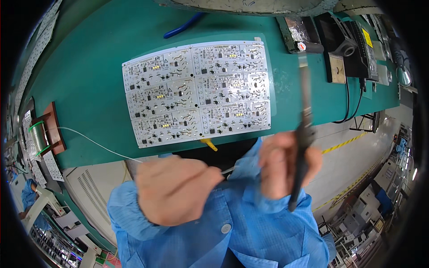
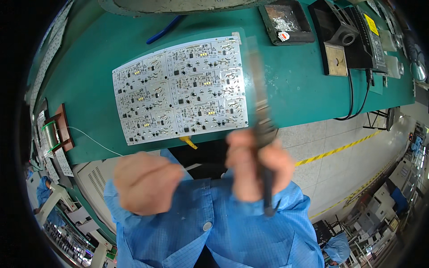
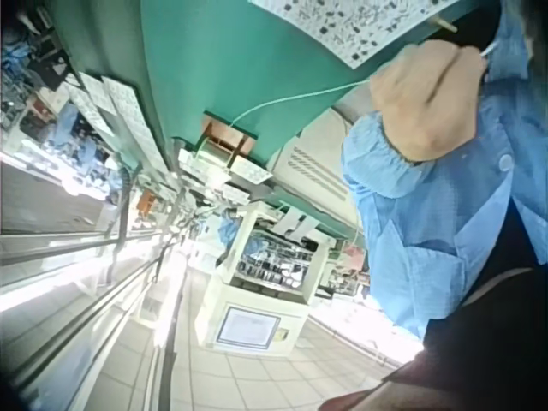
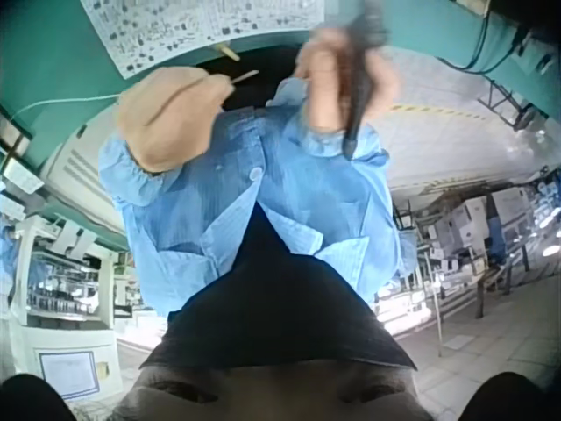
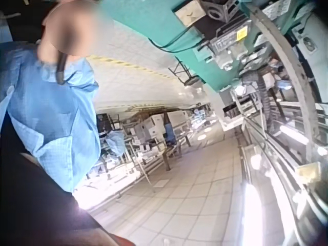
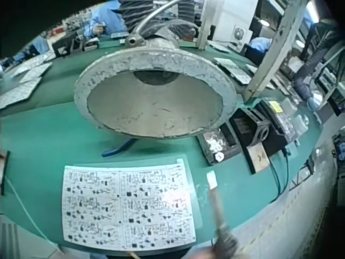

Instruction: Soldering components onto a printed circuit board (PCB) at a manufacturing station.

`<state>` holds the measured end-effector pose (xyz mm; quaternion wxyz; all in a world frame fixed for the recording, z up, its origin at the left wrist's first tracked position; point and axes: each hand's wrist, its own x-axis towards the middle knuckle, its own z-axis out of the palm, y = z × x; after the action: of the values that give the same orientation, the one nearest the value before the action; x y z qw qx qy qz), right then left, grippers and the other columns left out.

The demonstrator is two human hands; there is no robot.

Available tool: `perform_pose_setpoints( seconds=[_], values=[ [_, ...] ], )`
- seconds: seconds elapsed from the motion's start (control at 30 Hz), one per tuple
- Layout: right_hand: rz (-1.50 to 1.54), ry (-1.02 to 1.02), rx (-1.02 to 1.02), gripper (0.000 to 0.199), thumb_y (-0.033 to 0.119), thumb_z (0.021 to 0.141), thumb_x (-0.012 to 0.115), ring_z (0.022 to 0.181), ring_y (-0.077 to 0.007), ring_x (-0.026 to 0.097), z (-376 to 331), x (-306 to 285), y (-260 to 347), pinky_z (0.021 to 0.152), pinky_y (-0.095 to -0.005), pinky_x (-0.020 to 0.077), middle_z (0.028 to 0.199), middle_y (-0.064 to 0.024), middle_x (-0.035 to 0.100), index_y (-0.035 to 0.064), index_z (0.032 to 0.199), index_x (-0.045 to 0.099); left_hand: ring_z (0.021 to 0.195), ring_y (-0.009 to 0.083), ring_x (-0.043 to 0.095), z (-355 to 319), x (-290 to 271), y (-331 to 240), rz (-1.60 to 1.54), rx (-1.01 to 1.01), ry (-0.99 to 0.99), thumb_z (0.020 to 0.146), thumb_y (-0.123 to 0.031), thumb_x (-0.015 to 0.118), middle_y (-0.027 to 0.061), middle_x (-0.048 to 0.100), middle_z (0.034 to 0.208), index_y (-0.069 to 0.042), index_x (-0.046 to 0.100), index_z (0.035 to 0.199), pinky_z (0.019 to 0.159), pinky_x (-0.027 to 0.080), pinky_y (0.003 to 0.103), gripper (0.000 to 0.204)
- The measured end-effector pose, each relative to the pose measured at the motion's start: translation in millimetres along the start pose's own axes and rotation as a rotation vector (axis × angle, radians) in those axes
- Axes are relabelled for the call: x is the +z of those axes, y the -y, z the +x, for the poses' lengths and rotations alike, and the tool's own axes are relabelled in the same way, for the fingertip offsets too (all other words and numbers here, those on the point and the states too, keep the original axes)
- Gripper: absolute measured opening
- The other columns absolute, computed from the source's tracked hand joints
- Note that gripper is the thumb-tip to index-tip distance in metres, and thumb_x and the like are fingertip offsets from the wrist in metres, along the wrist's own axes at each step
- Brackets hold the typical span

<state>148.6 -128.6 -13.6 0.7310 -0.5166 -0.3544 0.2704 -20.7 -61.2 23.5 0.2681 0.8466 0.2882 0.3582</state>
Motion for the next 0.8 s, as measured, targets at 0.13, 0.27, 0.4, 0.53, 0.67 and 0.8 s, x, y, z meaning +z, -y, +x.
perform_pose_setpoints(
  seconds=[0.13,0.27,0.4,0.53,0.67,0.8],
  values=[
    [-0.357,-0.061,-0.292,0.053,-0.003,0.085,0.05,0.087,-0.0282,0.061,46,-31,-19,0.078,-0.039,0.0489,0.121,-0.0242,0.051,0.0089,0.134,0.033,0.054,0.0144,0.055,2,-21,18,0.225,-0.248,-0.23,0.069,0.006,0.06,0.0084,0.062,0.071,-0.001,0.066,0.086,0.043,0.038,0.024,0.019],
    [-0.583,0.164,-0.417,0.05,0.0,0.084,0.054,0.101,-0.0288,0.058,84,-53,-27,0.088,-0.04,0.0452,0.114,-0.0232,0.055,0.0025,0.13,0.035,0.056,0.0018,0.039,8,-42,34,0.368,-0.633,-0.305,0.091,0.001,0.045,0.002,0.062,0.079,-0.002,0.061,0.106,0.049,0.03,0.017,0.022],
    [-0.734,0.249,-0.263,0.031,0.016,0.087,0.058,0.095,-0.0226,0.058,104,-57,-35,0.083,-0.0314,0.0452,0.102,-0.019,0.062,-0.004,0.111,0.056,0.064,0.0037,0.045,-18,-43,82,0.212,-0.71,-0.379,0.092,-0.001,0.045,0.0033,0.062,0.084,-0.001,0.061,0.104,0.058,0.034,0.017,0.02],
    [-0.538,0.12,-0.216,0.033,0.015,0.087,0.058,0.086,-0.0193,0.06,90,-43,-35,0.079,-0.0297,0.0473,0.1,-0.0188,0.062,-0.0037,0.114,0.054,0.077,0.0075,0.049,-28,-34,94,0.037,-0.69,-0.37,0.091,-0.002,0.048,0.0047,0.059,0.089,0.002,0.06,0.097,0.071,0.038,0.019,0.014],
    [-0.494,0.218,-0.153,0.041,0.006,0.085,0.058,0.087,-0.0195,0.062,76,-33,-36,0.08,-0.0295,0.0485,0.111,-0.0225,0.058,-0.0011,0.123,0.044,0.08,0.0109,0.051,-24,-31,93,0.053,-0.579,-0.32,0.089,-0.004,0.052,0.0082,0.056,0.096,0.005,0.059,0.088,0.074,0.04,0.021,0.011],
    [-0.471,0.277,-0.157,0.048,-0.007,0.078,0.061,0.085,-0.0167,0.062,69,-20,-38,0.078,-0.0284,0.0497,0.11,-0.0223,0.058,-0.0017,0.123,0.044,0.089,0.0178,0.051,-16,-27,76,0.098,-0.686,-0.21,0.082,-0.012,0.064,0.0115,0.05,0.111,0.004,0.059,0.086,0.078,0.041,0.027,0.017]
  ],
)
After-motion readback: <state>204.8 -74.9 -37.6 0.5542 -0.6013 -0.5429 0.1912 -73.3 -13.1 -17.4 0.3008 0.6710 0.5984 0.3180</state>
